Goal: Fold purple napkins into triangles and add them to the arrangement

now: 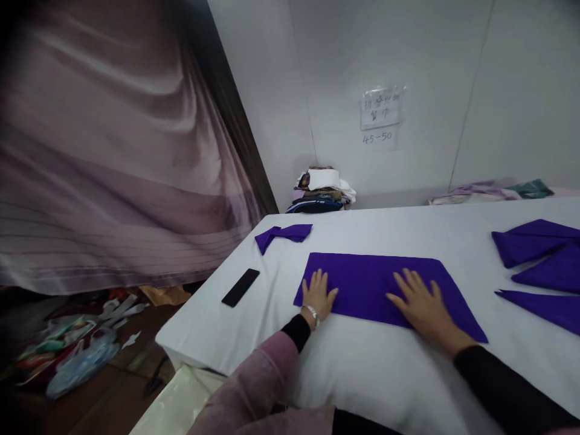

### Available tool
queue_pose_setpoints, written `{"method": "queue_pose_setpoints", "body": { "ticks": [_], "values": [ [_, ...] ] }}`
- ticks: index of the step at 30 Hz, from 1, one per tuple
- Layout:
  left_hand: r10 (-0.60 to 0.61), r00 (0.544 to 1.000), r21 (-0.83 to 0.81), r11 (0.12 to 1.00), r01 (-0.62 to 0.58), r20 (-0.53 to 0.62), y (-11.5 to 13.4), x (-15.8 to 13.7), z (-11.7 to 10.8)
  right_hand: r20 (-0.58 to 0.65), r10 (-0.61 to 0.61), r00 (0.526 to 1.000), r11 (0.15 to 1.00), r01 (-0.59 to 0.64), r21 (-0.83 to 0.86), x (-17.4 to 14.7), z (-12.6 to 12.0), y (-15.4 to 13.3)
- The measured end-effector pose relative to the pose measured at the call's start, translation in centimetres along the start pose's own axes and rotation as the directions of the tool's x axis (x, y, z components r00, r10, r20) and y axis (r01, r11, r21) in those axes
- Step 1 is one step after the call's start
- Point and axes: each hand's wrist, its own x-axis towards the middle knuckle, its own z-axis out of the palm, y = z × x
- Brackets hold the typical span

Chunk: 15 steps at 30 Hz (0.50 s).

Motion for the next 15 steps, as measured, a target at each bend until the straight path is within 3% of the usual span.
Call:
{"method": "queue_pose_setpoints", "body": {
  "ticks": [4,7,10,15],
  "values": [
    [0.128,0.992,-0.029,0.991,-0.128,0.0,3.5,0.9,1.8,0.066,-0.141,0.988,0.986,0.134,0.101,2.4,0.8,-9.3],
    [0.098,0.995,-0.01,0.995,-0.098,0.021,3.1,1.2,2.6,0.073,-0.173,0.982,0.979,0.164,0.12,2.4,1.8,-10.8],
    [0.039,0.999,0.024,0.999,-0.04,0.02,0.6,1.2,2.3,0.062,-0.145,0.987,0.987,0.141,0.072,1.3,2.3,-7.0],
    [-0.172,0.983,0.107,0.981,0.164,0.067,-5.5,0.6,0.6,0.083,-0.106,0.991,0.994,0.108,-0.027,-2.5,2.4,4.4]
  ]
}}
